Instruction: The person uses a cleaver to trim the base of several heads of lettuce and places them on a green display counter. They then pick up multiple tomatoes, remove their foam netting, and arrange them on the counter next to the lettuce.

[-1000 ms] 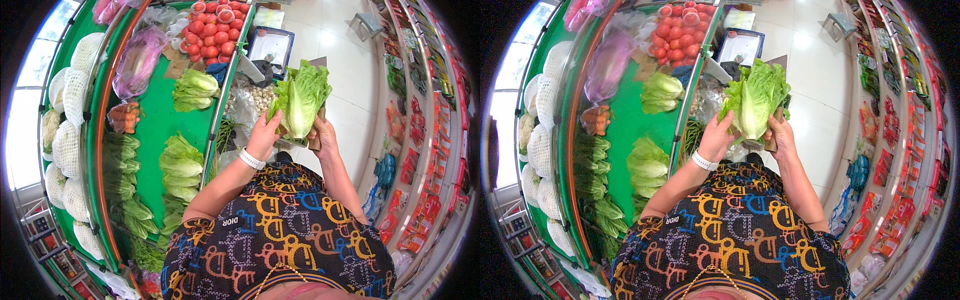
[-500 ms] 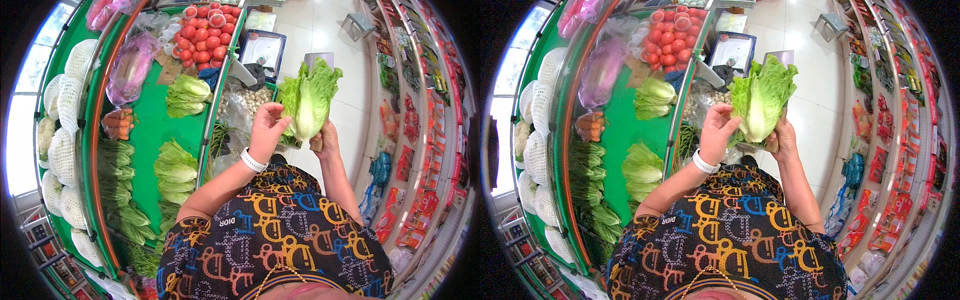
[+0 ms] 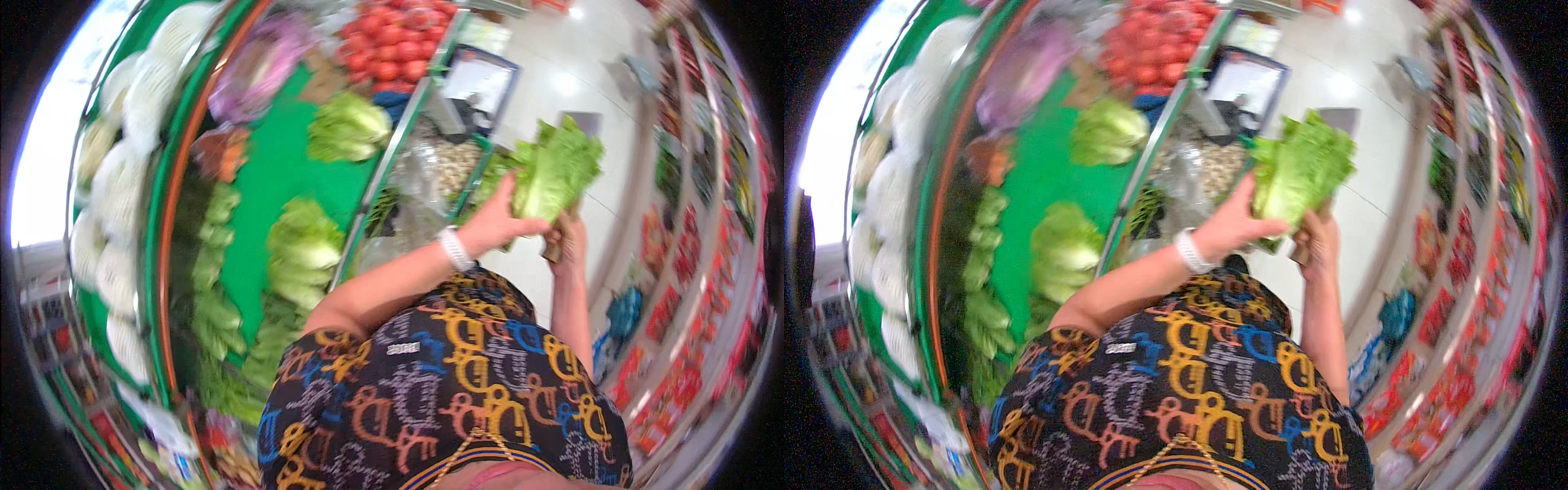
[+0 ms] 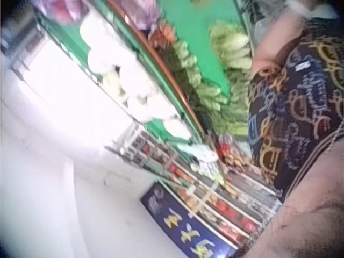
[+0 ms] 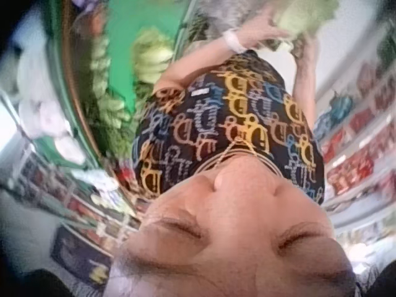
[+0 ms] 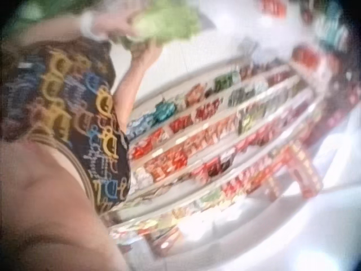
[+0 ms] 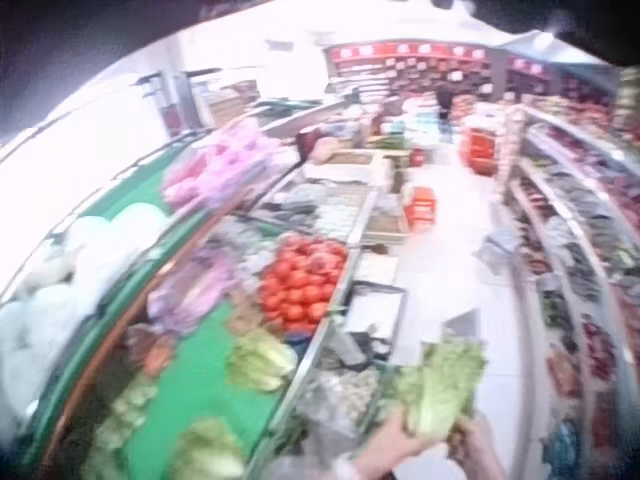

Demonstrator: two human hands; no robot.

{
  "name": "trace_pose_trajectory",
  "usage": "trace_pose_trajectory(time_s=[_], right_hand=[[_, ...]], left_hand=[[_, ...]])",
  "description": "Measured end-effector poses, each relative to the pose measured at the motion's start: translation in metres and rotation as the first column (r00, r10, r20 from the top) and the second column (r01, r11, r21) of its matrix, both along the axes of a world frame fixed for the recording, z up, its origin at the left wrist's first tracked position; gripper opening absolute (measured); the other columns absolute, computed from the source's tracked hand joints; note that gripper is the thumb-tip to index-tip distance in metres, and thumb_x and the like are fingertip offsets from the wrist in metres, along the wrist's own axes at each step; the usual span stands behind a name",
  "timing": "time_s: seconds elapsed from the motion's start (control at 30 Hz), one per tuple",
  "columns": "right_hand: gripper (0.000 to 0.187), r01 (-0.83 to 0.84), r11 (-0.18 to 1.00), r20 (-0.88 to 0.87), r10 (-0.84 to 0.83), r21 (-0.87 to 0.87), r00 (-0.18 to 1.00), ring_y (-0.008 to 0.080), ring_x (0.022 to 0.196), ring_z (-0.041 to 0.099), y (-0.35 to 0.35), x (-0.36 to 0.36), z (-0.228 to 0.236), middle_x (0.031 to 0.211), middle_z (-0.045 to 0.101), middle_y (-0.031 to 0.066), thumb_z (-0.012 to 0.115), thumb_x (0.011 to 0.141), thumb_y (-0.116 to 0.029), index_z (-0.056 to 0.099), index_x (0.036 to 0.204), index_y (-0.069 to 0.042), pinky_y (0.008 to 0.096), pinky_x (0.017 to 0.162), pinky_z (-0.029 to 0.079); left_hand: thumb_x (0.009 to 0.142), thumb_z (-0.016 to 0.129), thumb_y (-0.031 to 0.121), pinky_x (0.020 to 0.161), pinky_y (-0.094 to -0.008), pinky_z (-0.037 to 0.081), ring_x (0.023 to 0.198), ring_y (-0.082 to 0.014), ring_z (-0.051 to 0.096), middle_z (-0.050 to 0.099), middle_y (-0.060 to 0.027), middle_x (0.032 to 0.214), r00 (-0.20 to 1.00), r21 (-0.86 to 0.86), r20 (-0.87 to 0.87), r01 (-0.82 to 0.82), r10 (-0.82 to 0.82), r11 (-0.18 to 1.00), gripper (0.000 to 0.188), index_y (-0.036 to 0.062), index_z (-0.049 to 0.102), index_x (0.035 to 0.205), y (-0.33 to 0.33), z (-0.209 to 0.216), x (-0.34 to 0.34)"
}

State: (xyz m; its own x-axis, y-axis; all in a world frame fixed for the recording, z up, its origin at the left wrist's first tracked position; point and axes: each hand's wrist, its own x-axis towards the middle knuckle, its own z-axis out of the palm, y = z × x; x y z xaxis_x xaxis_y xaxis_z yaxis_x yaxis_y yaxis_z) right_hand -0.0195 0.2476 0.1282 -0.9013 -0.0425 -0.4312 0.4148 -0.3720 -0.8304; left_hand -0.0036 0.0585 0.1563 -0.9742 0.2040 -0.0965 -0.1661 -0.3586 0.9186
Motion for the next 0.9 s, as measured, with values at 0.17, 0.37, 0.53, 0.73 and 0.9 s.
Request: trace_pose_trajectory(time_s=[0.17, 0.37, 0.53, 0.73, 0.9], right_hand=[[0.034, -0.042, 0.997, 0.034, 0.044, -0.072, 0.998, 0.0064, 0.049, 0.045, -0.012, 0.005, -0.012, 0.075, 0.059, 0.0001, 0.07, 0.096, -0.033, 0.056, 0.112, -0.007, 0.0197, 0.043, 0.036], [0.018, -0.206, 0.974, 0.234, 0.223, -0.096, 0.946, 0.0043, 0.051, 0.05, -0.016, -0.028, -0.086, 0.099, 0.073, 0.0099, 0.067, 0.098, -0.027, 0.06, 0.098, -0.01, 0.0172, 0.042, 0.041], [0.013, -0.207, 0.975, 0.438, 0.221, -0.078, 0.871, 0.0058, 0.048, 0.053, -0.008, -0.043, -0.177, 0.086, 0.072, 0.0075, 0.064, 0.099, -0.022, 0.059, 0.098, -0.011, 0.0184, 0.04, 0.046], [0.025, -0.312, 0.941, 0.718, 0.306, -0.129, 0.625, 0.0089, 0.049, 0.056, 0.021, -0.063, -0.225, 0.067, 0.065, 0.0, 0.057, 0.102, -0.03, 0.066, 0.089, -0.01, 0.0209, 0.036, 0.043], [0.027, -0.482, 0.873, 0.702, 0.389, -0.074, 0.596, 0.0035, 0.045, 0.046, 0.021, -0.06, -0.216, 0.061, 0.054, -0.0081, 0.057, 0.102, -0.036, 0.069, 0.096, -0.012, 0.0216, 0.036, 0.029]], left_hand=[[0.082, 0.079, 0.004, 0.104, -0.0369, 0.049, 0.126, -0.0216, 0.055, 0.051, -0.0098, 0.14, 0.961, 0.341, 0.275, -0.114, 0.016, 0.933, 0.087, 0.0088, 0.028, 0.153, -0.025, -0.029, 0.015], [0.084, 0.077, 0.001, 0.094, -0.0385, 0.057, 0.115, -0.0252, 0.063, 0.056, -0.0132, 0.136, 0.748, 0.312, 0.315, -0.663, 0.585, 0.68, 0.09, 0.0107, 0.022, 0.155, -0.113, -0.058, 0.093], [0.082, 0.083, 0.018, 0.107, -0.0426, 0.046, 0.128, -0.0285, 0.053, 0.048, -0.0201, 0.144, 0.121, -0.038, 0.297, -0.99, 0.947, 0.138, 0.113, 0.0034, 0.001, 0.158, -0.169, -0.078, 0.208], [0.087, 0.078, 0.012, 0.096, -0.0347, 0.047, 0.118, -0.0224, 0.054, 0.052, -0.01, 0.138, -0.346, -0.135, 0.112, -0.934, 0.932, -0.33, 0.084, 0.0087, 0.024, 0.152, -0.173, -0.114, 0.296], [0.088, 0.079, 0.017, 0.091, -0.0338, 0.045, 0.116, -0.0199, 0.053, 0.053, -0.0068, 0.138, -0.461, -0.206, 0.147, -0.88, 0.875, -0.429, 0.096, 0.0105, 0.015, 0.159, -0.186, -0.134, 0.354]])
